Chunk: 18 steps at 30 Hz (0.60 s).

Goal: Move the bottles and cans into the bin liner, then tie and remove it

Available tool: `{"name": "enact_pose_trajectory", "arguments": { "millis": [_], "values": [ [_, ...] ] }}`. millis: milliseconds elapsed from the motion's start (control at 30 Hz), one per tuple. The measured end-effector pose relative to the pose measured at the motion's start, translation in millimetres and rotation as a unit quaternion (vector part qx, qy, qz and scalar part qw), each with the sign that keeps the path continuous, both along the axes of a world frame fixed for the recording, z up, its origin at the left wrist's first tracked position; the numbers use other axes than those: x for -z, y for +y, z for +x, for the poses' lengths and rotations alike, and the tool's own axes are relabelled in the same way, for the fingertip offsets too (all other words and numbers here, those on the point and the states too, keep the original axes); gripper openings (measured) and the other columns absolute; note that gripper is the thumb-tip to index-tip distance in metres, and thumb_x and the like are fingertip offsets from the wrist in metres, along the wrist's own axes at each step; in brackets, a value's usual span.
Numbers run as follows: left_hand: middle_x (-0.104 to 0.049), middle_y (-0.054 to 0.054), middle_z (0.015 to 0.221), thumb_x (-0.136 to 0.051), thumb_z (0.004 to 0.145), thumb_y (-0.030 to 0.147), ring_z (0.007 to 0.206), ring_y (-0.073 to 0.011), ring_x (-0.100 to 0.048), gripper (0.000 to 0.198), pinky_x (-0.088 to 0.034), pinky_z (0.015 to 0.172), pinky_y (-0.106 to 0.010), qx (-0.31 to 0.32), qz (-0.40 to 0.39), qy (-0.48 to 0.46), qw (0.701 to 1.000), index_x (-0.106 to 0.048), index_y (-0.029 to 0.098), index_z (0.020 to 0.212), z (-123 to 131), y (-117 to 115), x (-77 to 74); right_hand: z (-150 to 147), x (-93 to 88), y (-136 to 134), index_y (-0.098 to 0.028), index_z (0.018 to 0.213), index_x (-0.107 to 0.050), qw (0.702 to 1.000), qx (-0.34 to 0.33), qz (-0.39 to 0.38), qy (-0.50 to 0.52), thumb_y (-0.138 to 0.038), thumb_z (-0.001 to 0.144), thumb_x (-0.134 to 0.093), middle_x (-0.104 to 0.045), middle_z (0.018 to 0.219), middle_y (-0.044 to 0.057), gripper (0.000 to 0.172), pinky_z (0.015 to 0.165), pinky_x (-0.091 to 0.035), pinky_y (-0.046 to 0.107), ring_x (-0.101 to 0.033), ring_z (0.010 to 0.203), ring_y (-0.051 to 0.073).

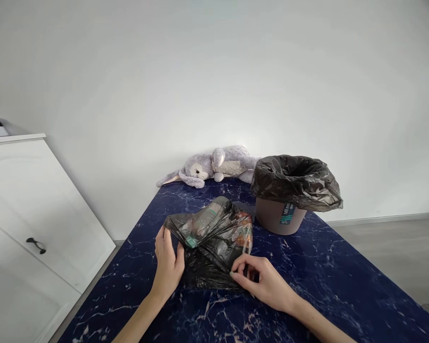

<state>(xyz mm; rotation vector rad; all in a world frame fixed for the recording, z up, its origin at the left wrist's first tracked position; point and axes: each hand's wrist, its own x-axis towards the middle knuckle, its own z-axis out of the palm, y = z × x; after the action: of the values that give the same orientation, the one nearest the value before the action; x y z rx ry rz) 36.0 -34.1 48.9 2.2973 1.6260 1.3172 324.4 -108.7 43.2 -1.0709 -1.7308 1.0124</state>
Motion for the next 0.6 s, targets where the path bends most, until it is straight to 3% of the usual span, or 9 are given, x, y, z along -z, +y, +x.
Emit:
{"name": "enact_pose_trajectory", "arguments": {
  "millis": [67, 167, 400, 600],
  "values": [
    [-0.043, -0.022, 0.158, -0.04, 0.113, 0.042, 0.151, -0.0428, -0.041, 0.062, -0.05, 0.111, -0.066, -0.007, -0.036, -0.036, 0.999, -0.019, 0.03, 0.169, -3.2, 2.6, 0.8, -0.9, 0.9, -0.4, -0.025, 0.098, -0.071, 1.0, -0.013, -0.005, -0.004, -0.051, 0.101, -0.067, -0.068, 0.076, 0.0, 0.026, 0.058, -0.046, 0.027, -0.058, 0.063, 0.015],
    [-0.042, -0.023, 0.158, -0.045, 0.11, 0.051, 0.144, -0.043, -0.051, 0.066, -0.065, 0.087, -0.05, -0.016, -0.085, -0.085, 0.993, -0.022, 0.032, 0.169, -4.7, 2.8, -0.5, -1.6, 1.3, -2.1, -0.025, 0.102, -0.07, 0.999, -0.037, -0.014, -0.012, -0.049, 0.099, -0.071, -0.064, 0.069, -0.003, 0.024, 0.058, -0.044, 0.026, -0.055, 0.059, 0.014],
    [-0.044, -0.019, 0.148, -0.059, 0.101, 0.061, 0.133, -0.0388, -0.055, 0.06, -0.061, 0.066, -0.034, -0.021, -0.112, -0.153, 0.982, -0.044, 0.029, 0.15, 2.5, -5.7, -13.9, 0.0, 5.4, -5.0, -0.027, 0.115, -0.066, 0.998, -0.037, 0.0, -0.059, -0.047, 0.098, -0.073, -0.061, 0.068, -0.006, 0.027, 0.059, -0.04, 0.027, -0.055, 0.059, 0.014],
    [-0.059, -0.009, 0.108, -0.063, 0.097, 0.066, 0.098, -0.0271, -0.065, 0.042, -0.056, 0.069, -0.033, -0.006, -0.143, -0.187, 0.972, -0.061, 0.026, 0.108, 5.1, -9.5, -26.5, 0.3, 7.2, -2.8, -0.026, 0.105, -0.072, 0.995, -0.02, 0.027, -0.09, -0.042, 0.101, -0.068, -0.056, 0.066, -0.005, 0.017, 0.06, -0.035, 0.027, -0.051, 0.059, 0.014]
  ]
}}
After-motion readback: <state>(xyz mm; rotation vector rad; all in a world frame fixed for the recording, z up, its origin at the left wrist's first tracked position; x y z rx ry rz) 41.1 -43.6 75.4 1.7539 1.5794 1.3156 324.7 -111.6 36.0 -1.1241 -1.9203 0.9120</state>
